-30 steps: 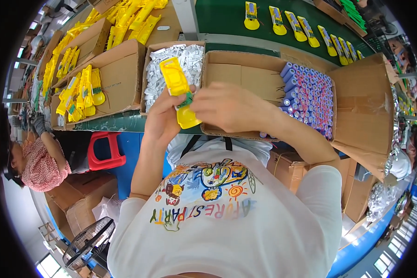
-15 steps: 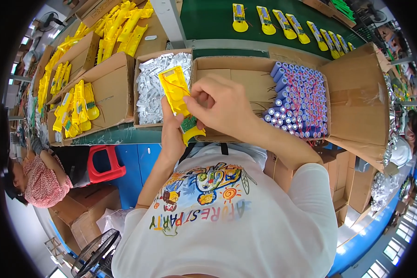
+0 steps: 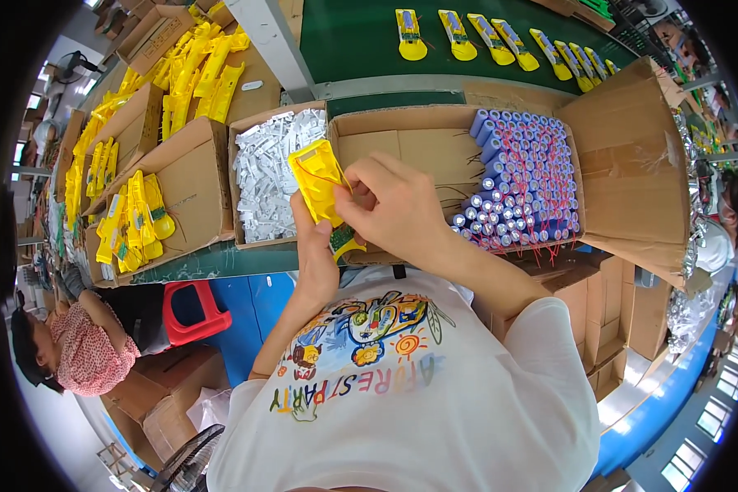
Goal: Assembling electronic components into yellow plastic housings on a production line.
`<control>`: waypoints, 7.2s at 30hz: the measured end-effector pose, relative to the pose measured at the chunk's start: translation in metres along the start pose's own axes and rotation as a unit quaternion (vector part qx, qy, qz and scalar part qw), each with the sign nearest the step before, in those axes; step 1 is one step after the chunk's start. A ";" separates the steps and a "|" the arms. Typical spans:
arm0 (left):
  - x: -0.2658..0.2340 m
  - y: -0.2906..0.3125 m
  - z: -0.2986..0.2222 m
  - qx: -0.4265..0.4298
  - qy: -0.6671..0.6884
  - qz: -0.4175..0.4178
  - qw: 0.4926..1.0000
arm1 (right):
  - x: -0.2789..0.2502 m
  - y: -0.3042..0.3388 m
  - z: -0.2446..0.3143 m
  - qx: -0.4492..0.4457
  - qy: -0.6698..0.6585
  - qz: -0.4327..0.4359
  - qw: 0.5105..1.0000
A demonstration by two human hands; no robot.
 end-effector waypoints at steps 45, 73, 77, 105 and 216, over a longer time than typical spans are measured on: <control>-0.090 0.038 0.032 -0.161 0.382 -0.085 0.906 | 0.137 -0.072 -0.018 -0.181 0.082 0.335 0.921; -0.064 0.024 0.028 -0.100 0.179 -0.046 0.978 | 0.100 -0.087 0.020 -0.110 -0.045 0.210 0.970; -0.043 0.009 0.021 -0.038 0.183 0.091 0.978 | 0.085 -0.083 -0.007 -0.088 -0.013 0.283 0.955; -0.292 -0.012 -0.056 0.121 -0.761 -0.314 0.555 | 0.016 -0.131 -0.049 -0.122 0.098 0.294 0.943; -0.050 0.028 0.026 -0.084 0.225 -0.029 0.970 | 0.108 -0.068 -0.005 -0.015 -0.133 0.281 0.950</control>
Point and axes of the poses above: each hand's wrist, its own y-axis away from the middle knuckle, its own x-axis out of the palm, z = x × y, the point moved 9 cm from there along -y, towards the middle knuckle, and after that the axes turned 1 degree about -z, right-handed, at the moved point
